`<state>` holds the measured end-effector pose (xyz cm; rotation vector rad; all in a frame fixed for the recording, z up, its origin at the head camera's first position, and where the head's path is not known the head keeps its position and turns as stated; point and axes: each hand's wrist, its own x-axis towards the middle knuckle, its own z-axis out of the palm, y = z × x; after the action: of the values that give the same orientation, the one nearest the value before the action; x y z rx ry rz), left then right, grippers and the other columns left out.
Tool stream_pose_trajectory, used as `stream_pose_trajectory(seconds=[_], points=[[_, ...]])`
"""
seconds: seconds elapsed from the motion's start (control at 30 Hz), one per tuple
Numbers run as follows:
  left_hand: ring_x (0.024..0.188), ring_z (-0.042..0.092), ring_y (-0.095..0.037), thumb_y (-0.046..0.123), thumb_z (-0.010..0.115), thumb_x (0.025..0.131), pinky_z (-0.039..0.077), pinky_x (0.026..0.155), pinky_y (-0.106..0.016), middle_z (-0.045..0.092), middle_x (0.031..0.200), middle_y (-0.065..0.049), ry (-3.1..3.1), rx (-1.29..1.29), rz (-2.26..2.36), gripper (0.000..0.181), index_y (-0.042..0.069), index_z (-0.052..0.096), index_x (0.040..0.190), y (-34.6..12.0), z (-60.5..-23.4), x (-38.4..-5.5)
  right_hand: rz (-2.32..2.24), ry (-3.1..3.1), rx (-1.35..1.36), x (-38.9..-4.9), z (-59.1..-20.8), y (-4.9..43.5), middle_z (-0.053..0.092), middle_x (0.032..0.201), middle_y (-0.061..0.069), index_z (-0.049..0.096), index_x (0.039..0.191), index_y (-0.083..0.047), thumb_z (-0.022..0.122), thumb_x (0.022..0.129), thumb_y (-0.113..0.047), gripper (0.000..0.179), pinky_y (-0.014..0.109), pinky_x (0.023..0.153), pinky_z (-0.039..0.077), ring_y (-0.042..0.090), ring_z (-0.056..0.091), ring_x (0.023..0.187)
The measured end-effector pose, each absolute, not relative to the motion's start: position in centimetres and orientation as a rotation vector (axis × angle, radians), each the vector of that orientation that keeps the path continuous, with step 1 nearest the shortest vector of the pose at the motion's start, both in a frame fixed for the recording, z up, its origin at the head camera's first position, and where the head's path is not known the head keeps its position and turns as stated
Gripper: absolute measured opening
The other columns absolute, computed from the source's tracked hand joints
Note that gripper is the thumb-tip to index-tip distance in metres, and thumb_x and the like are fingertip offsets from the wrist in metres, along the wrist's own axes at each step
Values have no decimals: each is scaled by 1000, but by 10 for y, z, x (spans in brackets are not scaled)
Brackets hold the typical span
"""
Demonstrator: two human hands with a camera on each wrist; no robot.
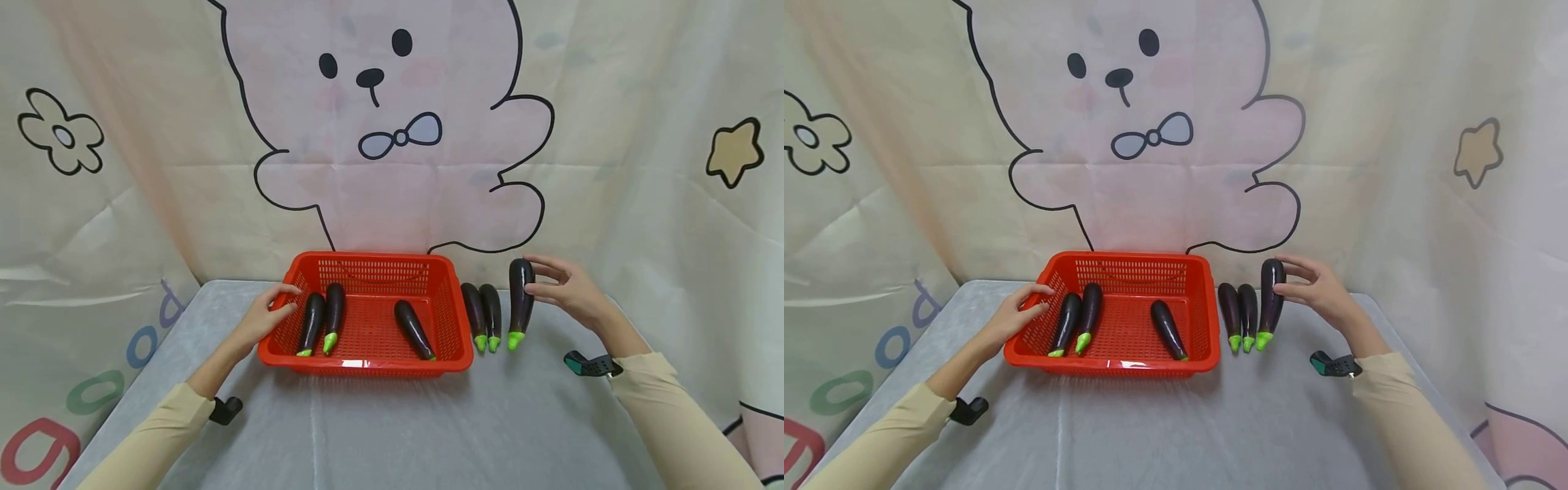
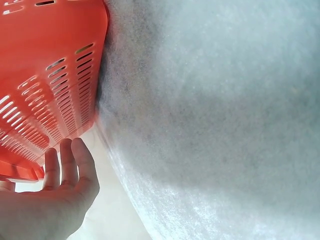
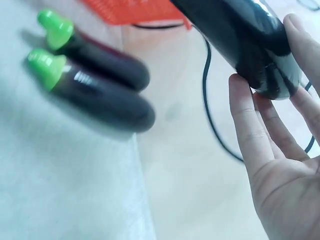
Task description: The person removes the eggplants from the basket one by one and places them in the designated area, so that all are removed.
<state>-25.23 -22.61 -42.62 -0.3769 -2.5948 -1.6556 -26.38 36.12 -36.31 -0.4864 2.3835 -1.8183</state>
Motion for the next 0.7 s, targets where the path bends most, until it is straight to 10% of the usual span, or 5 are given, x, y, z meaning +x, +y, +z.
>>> stream_pose_trajectory(seconds=[0.7], points=[[115,53,-41,11,61,101,58,82,-45,49,139,-24,-2614,-341,-1635,32,3,57,132,-227,-429,-254,-1776,2379,-315,-281,-410,391,29,153,29,39,155,-3,72,95,-7,68,31,88,55,11,63,110]])
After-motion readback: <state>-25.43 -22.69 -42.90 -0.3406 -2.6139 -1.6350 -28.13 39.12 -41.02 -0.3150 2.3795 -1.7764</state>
